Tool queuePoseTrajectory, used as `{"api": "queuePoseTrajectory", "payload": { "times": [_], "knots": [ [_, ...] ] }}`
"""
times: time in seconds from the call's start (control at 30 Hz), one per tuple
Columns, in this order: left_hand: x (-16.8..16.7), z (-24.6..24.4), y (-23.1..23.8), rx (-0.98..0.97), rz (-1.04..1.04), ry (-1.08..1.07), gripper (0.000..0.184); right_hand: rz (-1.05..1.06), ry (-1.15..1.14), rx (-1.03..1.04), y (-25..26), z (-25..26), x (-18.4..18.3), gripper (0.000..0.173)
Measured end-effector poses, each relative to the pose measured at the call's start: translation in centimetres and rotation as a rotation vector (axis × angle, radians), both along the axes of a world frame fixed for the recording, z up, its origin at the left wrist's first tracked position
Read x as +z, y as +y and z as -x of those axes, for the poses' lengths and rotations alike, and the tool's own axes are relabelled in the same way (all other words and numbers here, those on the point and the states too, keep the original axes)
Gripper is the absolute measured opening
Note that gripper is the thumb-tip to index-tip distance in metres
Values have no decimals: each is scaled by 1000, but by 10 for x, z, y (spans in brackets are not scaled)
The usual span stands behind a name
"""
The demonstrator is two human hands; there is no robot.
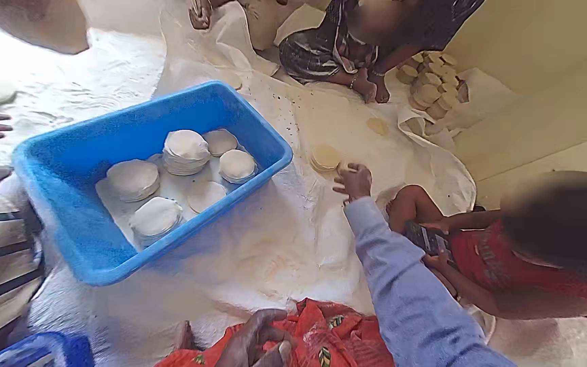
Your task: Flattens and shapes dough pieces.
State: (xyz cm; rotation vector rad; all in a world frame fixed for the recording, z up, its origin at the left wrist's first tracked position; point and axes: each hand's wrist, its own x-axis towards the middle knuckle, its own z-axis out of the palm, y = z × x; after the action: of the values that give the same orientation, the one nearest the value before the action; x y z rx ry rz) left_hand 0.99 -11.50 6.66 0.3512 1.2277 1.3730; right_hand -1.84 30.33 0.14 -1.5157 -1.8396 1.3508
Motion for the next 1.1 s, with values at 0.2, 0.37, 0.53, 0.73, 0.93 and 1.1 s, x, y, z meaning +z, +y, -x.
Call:
{"api": "queuePoseTrajectory", "payload": {
  "times": [0.2,0.37,0.53,0.73,0.93,1.1],
  "knots": [
    [4,-11,8,158,-115,315,44,105,-161,375,-140,-142,-15,39],
    [10,-37,-39,527,-173,1030,32,-142,-254,686,-212,-208,-34,42],
    [19,-91,-132,886,-37,1183,17,-344,-287,665,-207,-216,-39,37],
    [-20,-99,-303,1058,609,1150,22,-406,-341,576,-199,-220,-47,39],
    [-58,-72,-392,951,1116,760,32,-393,-385,521,-218,-229,-29,38],
    [-77,-45,-440,955,1199,531,34,-362,-424,540,-222,-237,-30,40]
  ]
}}
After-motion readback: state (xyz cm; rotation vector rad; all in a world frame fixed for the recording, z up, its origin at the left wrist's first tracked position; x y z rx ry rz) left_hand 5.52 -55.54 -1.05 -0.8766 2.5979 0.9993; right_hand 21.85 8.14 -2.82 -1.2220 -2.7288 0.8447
